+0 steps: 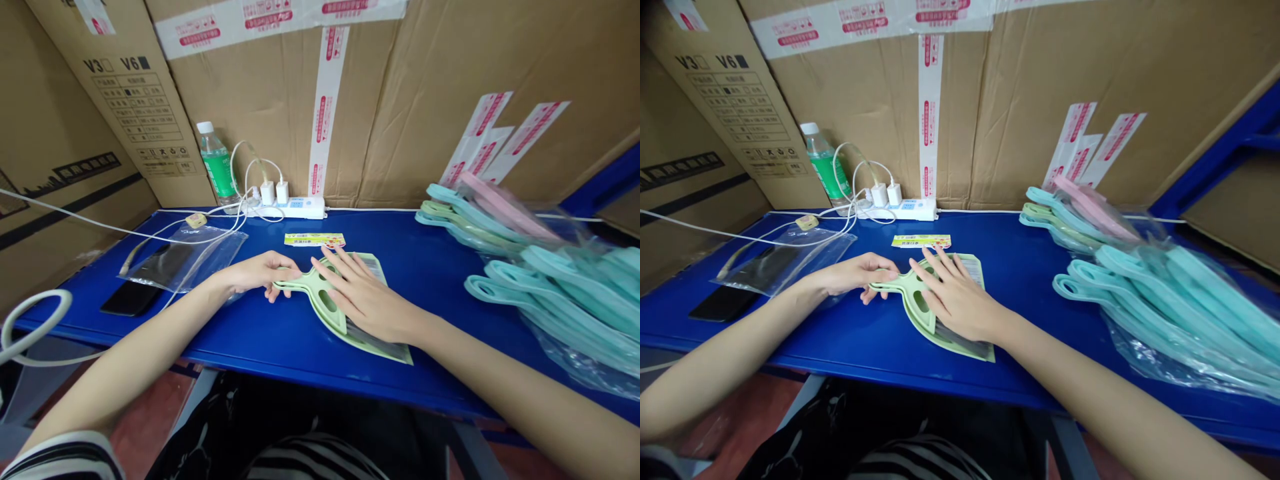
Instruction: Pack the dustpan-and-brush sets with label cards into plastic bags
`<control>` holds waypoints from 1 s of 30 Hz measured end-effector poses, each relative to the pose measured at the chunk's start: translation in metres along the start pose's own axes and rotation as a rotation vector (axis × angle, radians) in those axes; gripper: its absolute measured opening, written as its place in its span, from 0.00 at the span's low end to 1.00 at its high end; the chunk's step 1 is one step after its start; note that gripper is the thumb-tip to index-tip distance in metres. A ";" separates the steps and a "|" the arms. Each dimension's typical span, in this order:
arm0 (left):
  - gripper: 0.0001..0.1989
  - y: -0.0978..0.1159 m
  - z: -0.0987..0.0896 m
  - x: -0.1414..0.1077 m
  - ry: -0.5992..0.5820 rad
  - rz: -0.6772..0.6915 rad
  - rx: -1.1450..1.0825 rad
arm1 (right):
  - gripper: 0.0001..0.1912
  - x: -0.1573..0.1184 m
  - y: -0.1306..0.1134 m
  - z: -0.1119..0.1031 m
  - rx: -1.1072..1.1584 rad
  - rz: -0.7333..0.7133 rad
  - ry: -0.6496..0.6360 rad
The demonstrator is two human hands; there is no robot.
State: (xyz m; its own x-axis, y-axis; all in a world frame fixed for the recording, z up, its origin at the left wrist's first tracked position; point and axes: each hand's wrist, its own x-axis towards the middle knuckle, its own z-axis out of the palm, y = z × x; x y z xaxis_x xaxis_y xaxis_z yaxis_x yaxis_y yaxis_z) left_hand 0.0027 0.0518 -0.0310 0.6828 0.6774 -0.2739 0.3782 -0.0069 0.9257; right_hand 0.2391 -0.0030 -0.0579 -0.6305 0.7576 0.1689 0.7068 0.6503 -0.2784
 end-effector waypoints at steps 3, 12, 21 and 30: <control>0.25 0.000 0.000 0.001 -0.002 -0.016 -0.002 | 0.29 0.000 -0.001 0.000 -0.004 0.014 -0.017; 0.25 0.000 0.000 0.003 -0.020 0.009 0.053 | 0.30 0.000 -0.002 0.001 0.023 0.007 -0.031; 0.20 0.008 -0.014 -0.013 -0.166 -0.003 0.223 | 0.33 0.004 0.003 -0.004 -0.002 -0.007 -0.075; 0.16 0.019 -0.028 -0.030 -0.296 -0.057 0.348 | 0.24 0.046 0.019 -0.025 -0.272 0.155 -0.046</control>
State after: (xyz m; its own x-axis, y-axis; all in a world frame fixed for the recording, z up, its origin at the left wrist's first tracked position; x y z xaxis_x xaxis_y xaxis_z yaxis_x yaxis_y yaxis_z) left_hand -0.0281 0.0522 0.0020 0.7850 0.4446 -0.4315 0.5730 -0.2564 0.7784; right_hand 0.2320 0.0455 -0.0316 -0.5181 0.8495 0.0993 0.8515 0.5232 -0.0337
